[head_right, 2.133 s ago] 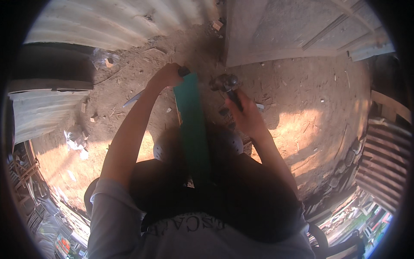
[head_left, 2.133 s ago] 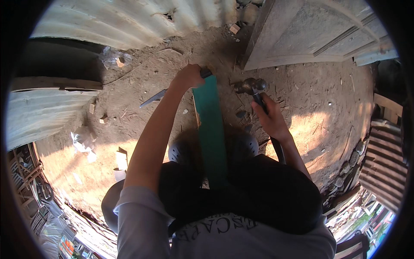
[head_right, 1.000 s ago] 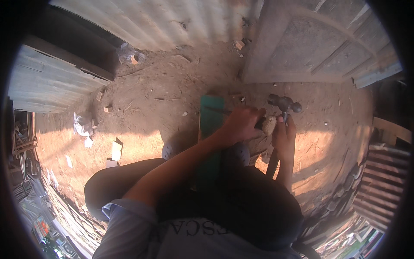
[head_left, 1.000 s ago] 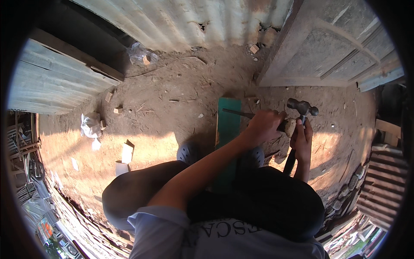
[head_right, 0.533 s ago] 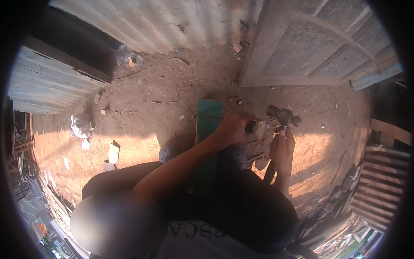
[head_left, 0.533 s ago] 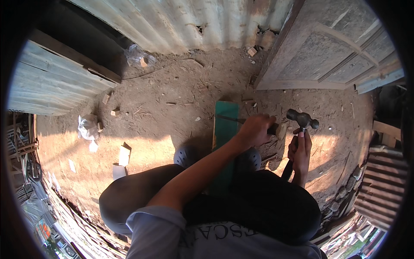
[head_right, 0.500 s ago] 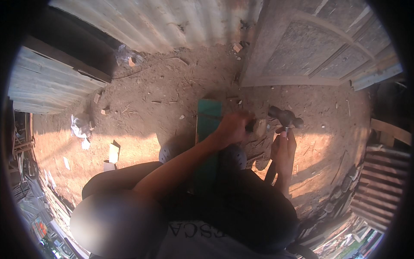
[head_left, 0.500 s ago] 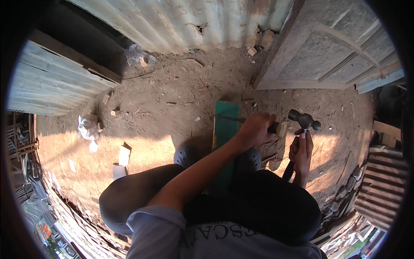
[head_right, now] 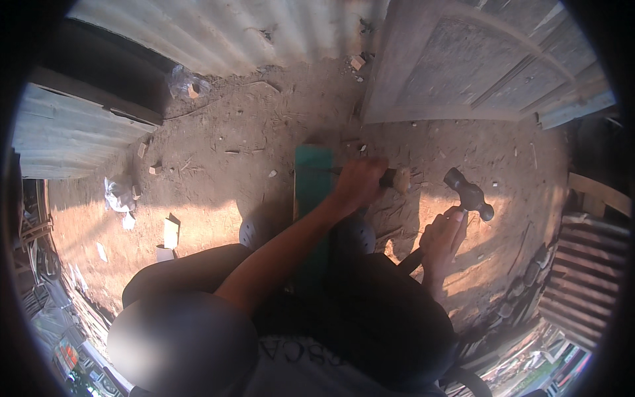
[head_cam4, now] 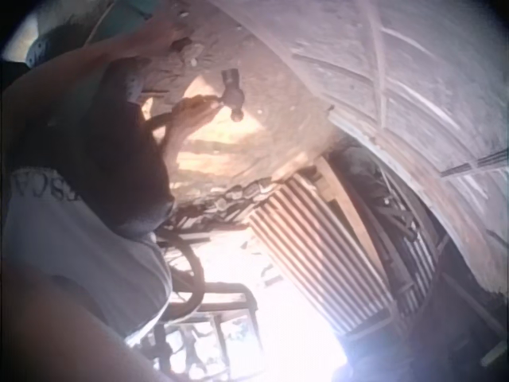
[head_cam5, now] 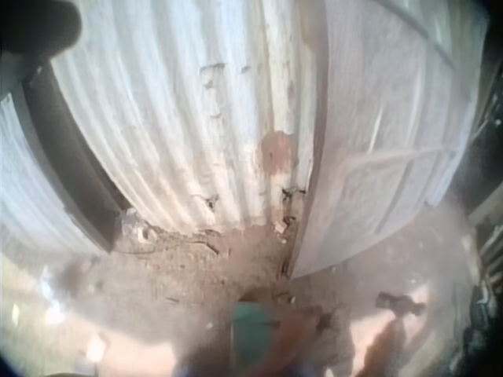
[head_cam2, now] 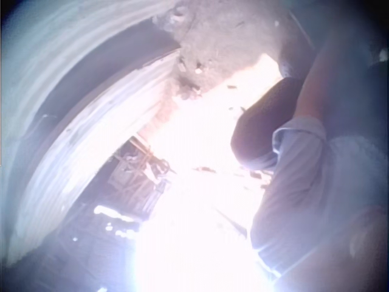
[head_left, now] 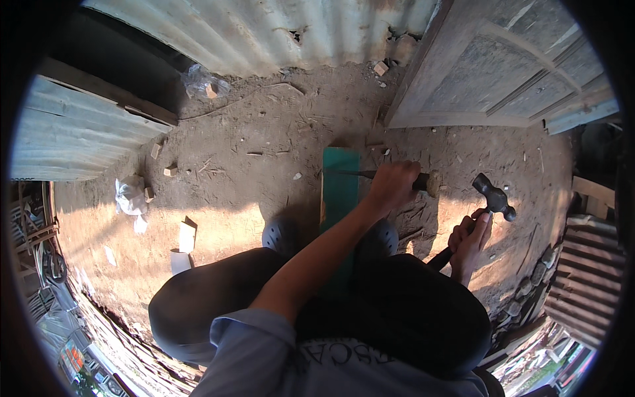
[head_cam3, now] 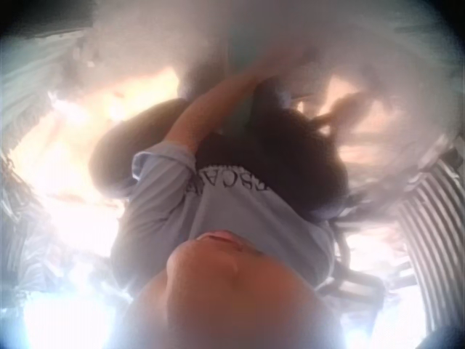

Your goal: The person uses a hammer and chisel to carve a small cylindrical wooden piece placed on a green board. They repeatedly strike the chisel to remove wood shavings and shape the piece.

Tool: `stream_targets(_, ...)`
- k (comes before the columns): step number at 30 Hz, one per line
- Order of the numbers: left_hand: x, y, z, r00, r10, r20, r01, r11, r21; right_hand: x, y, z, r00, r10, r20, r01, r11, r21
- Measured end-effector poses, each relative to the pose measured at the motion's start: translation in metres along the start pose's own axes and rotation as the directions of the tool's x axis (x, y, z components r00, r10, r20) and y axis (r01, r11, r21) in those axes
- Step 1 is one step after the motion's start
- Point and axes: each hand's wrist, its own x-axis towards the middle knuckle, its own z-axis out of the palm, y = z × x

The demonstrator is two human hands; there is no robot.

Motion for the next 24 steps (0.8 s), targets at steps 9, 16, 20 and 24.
stream_targets(9,0.0,-0.002,-0.007,0.997,-0.045,0.06,0.044,0.999,0.022,0.012,0.017,-0.009,0.996,-0.091,0.01,0.091,0.995,-0.035)
stream_targets(16,-0.008,-0.011,0.004,0.988,-0.012,0.156,0.0,0.997,0.081,0.026,0.026,-0.029,0.987,-0.064,0.144,0.105,0.949,-0.296)
stream_targets(20,-0.003,-0.003,0.003,0.994,-0.022,0.106,0.018,0.999,0.04,0.013,0.018,-0.004,0.991,-0.088,-0.097,0.089,0.996,0.002)
stream_targets(24,-0.017,-0.013,0.017,0.987,0.013,0.16,-0.027,0.996,0.089,0.028,0.057,-0.037,0.914,-0.11,0.39,0.304,0.824,-0.479)
